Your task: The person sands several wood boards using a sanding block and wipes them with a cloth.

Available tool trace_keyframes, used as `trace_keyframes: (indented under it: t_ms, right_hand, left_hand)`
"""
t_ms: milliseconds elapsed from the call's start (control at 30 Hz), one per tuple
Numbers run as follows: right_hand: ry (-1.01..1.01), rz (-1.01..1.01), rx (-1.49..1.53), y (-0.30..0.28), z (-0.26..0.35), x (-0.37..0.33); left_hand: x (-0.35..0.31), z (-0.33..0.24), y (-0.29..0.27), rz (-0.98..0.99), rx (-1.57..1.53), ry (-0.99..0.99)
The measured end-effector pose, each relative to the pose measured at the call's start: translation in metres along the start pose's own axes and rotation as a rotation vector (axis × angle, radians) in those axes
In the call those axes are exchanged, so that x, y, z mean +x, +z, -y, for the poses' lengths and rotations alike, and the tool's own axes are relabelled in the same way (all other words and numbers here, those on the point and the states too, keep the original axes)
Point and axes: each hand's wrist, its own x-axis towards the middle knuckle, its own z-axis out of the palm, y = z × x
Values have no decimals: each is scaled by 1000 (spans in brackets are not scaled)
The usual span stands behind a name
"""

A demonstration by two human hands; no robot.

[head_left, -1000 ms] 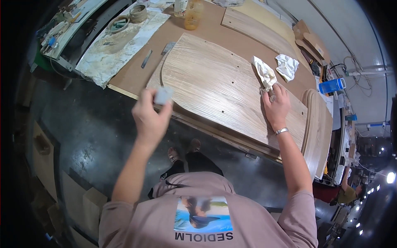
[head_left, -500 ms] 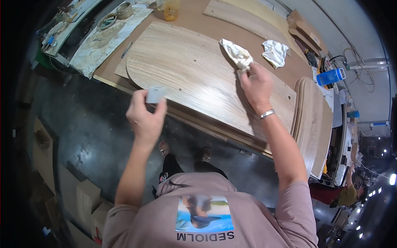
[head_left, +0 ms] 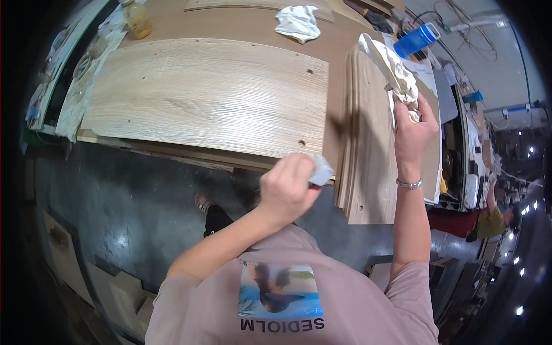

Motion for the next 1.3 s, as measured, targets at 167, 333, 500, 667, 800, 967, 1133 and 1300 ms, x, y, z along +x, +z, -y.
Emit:
trace_keyframes:
  t_ms: [167, 333, 500, 667, 800, 967, 1133, 1300]
  right_hand:
    - [128, -74, -32, -44, -25, -12]
    - [-238, 12, -176, -27, -1, -45]
    - [-563, 524, -124, 56, 46, -109]
    - [-552, 634, -45, 111, 71, -118]
    - [-549, 600, -10, 150, 99, -124]
    - [-593, 640, 6, 209, 148, -138]
    - [-571, 666, -19, 275, 196, -149]
    - [-569, 702, 16, 335, 249, -153]
  left_hand:
    - [-3, -29, 34, 219, -57, 130]
    - [3, -22, -35, 6, -182, 118]
    - [-12, 15, -155, -400, -133, -373]
    - [-35, 43, -236, -632, -85, -500]
    - [-60, 94, -305, -830, 13, -571]
    - [-95, 233, -417, -877, 87, -540]
    - [-57, 348, -477, -594, 553, -573]
    - [-23, 459, -529, -355, 805, -544]
